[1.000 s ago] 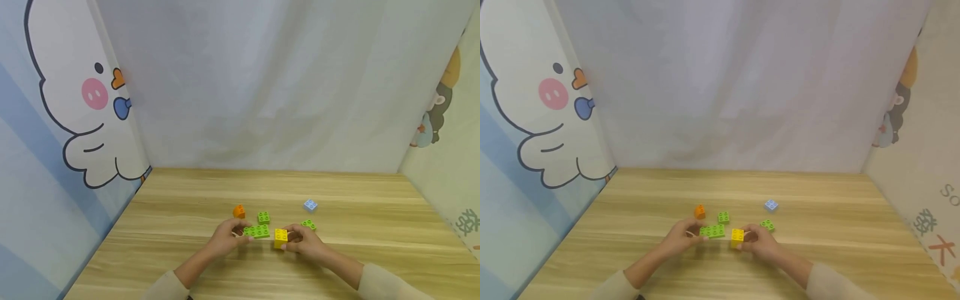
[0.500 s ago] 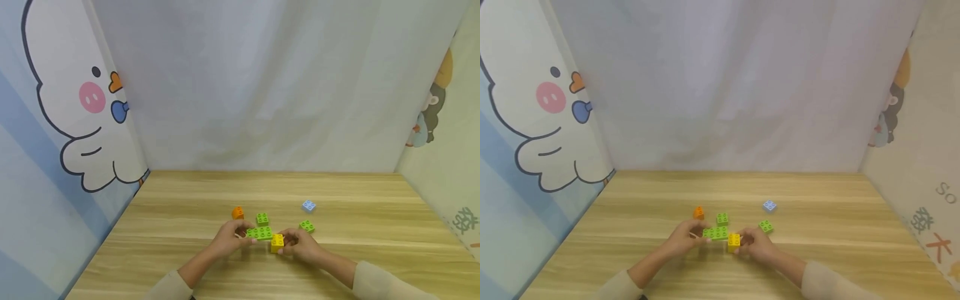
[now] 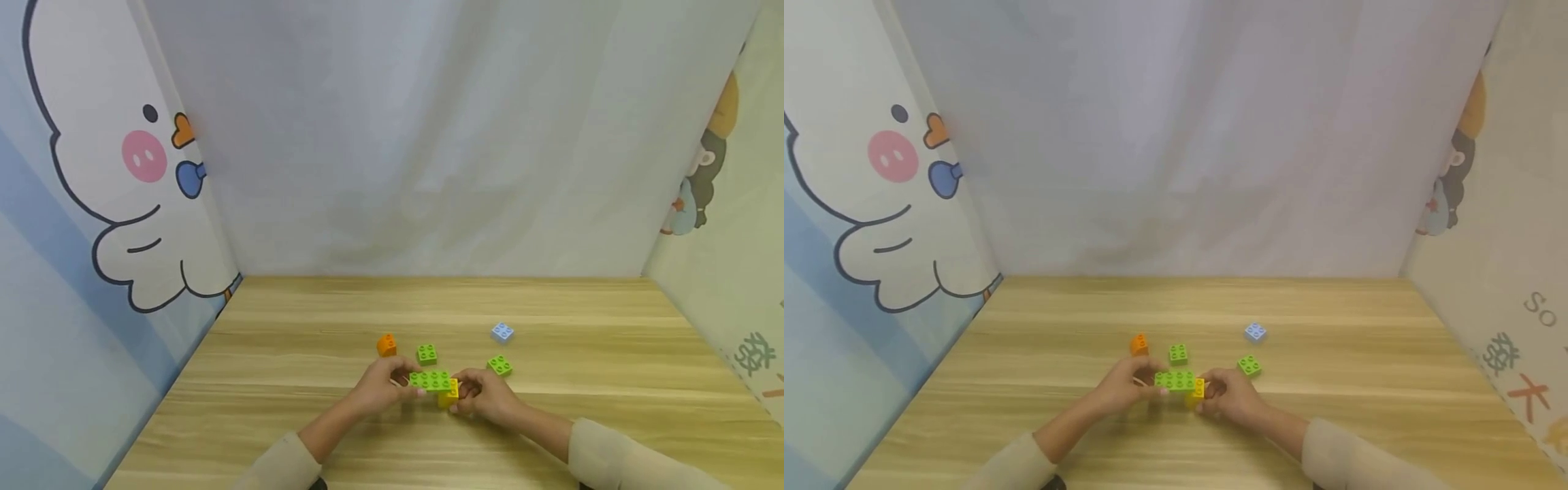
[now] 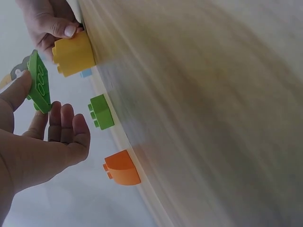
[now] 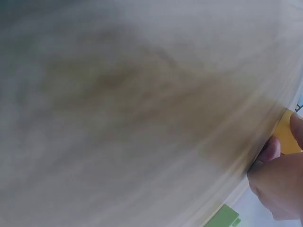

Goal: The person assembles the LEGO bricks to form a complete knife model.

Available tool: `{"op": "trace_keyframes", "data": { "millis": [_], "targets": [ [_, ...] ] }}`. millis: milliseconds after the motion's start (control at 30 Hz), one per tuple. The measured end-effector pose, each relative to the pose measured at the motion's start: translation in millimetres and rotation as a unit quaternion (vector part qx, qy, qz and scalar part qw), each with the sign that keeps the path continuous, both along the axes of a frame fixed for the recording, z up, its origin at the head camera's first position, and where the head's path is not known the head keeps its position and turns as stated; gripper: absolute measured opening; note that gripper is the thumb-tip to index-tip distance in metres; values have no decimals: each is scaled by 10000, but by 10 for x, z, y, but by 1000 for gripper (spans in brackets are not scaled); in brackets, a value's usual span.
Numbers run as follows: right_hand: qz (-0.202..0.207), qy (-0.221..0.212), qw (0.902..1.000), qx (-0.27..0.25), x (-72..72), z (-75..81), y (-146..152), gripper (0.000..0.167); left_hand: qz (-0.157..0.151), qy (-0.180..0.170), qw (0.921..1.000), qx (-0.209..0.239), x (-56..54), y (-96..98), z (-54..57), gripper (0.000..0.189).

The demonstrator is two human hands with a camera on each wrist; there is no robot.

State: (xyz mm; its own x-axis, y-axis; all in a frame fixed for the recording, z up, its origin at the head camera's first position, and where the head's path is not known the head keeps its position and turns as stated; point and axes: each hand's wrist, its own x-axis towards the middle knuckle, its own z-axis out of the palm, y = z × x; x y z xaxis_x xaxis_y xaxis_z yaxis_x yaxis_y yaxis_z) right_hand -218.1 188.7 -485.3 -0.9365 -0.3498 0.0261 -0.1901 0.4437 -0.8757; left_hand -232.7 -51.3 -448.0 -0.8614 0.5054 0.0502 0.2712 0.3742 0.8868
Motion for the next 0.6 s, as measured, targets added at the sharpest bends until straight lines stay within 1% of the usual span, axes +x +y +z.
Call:
{"op": "trace_keyframes", "data": {
  "millis": [133, 400, 600],
  "targets": [
    [17, 65, 10000, -2, -7, -9, 10, 42, -78, 39, 10000, 11, -7, 32, -14, 31],
    [90, -192, 9996, -177, 10, 26, 31, 46, -76, -152, 9998, 73, -16, 83, -32, 31],
    [158, -174, 9993, -284, 23, 37, 31, 40, -124, -86, 9998, 148, -31, 125, -38, 31]
  ]
}}
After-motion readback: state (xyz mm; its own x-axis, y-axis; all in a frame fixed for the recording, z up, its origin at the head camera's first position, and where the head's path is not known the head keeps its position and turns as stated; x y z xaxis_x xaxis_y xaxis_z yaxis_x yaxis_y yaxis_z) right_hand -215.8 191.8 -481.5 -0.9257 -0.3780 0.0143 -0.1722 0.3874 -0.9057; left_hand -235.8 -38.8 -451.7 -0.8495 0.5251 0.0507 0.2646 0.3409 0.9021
